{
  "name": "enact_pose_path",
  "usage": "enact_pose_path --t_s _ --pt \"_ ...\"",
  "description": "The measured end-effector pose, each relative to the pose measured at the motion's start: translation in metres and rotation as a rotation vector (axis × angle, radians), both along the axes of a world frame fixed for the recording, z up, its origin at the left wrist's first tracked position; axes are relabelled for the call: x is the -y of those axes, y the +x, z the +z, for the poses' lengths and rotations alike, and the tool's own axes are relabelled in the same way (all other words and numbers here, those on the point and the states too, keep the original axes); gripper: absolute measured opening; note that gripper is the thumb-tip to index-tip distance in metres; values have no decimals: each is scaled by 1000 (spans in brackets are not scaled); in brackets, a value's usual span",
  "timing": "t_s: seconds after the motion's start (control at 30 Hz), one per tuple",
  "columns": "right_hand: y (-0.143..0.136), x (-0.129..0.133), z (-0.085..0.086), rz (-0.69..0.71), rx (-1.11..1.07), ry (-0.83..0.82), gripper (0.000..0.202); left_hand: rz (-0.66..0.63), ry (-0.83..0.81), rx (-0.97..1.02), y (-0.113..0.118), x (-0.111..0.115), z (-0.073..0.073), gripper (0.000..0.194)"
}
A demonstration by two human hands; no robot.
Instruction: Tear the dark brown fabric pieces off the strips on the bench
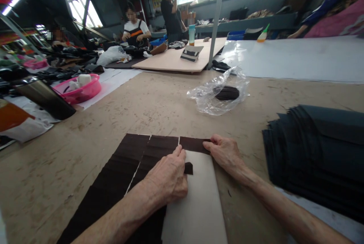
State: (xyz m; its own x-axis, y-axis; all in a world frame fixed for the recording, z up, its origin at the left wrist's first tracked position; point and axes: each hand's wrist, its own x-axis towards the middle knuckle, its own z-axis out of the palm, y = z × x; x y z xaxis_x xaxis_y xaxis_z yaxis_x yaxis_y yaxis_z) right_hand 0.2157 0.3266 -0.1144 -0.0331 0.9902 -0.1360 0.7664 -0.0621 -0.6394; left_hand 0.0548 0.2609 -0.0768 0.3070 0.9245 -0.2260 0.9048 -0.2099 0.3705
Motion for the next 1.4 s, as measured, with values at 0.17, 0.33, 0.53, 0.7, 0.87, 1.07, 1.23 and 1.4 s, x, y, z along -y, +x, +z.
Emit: enact_pose_path --t_s 0.17,0.33,0.53,0.7,0.87,1.07,1.23,1.4 --pt "8 -4 -7 25 -128 -67 21 -27 10 6 0 -2 4 40" --pt "12 -6 -8 5 -157 -81 24 -13 21 -15 3 -3 5 31" --pt "9 -1 -2 2 28 -17 19 24 33 -47 7 -1 3 33" --pt "3 1 1 -5 197 57 18 55 50 -48 10 0 1 32" --pt "-3 7 -5 -61 287 102 18 76 55 3 9 1 3 26" --pt "-10 10 -5 -152 242 145 23 128 27 166 4 -8 5 17" --pt "0 4 -2 -243 75 136 23 276 -82 417 -7 -10 10 14" --pt "15 15 4 -328 -211 42 21 551 -339 827 -16 9 21 22"
